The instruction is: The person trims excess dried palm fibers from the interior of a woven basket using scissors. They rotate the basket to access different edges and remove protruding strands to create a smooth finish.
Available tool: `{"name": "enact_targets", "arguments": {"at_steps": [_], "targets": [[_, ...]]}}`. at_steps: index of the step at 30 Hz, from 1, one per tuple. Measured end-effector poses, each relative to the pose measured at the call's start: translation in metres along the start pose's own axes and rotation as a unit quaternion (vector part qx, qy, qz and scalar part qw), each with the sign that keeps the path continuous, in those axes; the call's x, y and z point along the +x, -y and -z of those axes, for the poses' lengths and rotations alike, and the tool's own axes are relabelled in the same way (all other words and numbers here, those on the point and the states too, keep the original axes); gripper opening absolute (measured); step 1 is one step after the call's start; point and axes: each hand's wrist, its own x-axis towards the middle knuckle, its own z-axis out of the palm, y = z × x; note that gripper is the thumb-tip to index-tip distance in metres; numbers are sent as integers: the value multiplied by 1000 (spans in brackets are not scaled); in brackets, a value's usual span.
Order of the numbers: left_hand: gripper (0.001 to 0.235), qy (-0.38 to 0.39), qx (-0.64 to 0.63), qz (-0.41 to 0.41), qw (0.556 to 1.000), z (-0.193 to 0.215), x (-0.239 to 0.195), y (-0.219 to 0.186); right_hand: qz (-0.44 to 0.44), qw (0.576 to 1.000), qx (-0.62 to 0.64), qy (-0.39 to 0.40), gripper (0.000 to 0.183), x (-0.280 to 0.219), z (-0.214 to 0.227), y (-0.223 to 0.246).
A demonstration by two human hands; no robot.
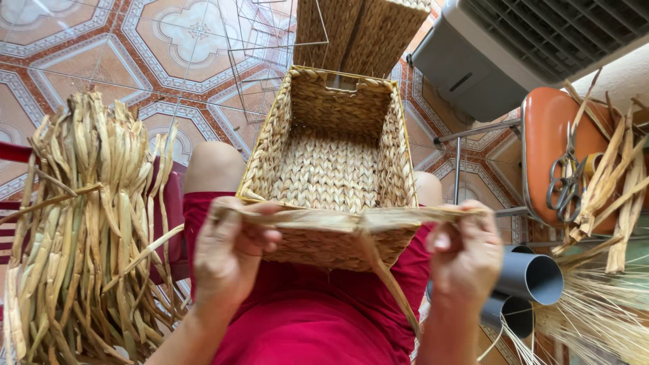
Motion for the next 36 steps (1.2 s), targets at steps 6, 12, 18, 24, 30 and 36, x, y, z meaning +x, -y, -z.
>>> {"name": "enact_targets", "arguments": {"at_steps": [6,12,18,24,30,36], "targets": [[19,-133,-78,-150,977,63,5,-93,50,993,37,-98,21,28,131,63],[21,-230,-80,-218,945,85,12,-148,115,966,-13,-231,20,60,288,113],[15,-166,11,-120,979,60,19,-91,95,916,-103,-375,18,124,362,63],[12,-112,75,-58,989,38,24,-76,85,891,-154,-418,15,143,329,81],[13,-97,114,-56,987,19,30,-53,104,888,-169,-414,12,149,290,97],[18,-87,150,-108,979,14,41,-90,177,900,-144,-372,10,138,249,120]]}}
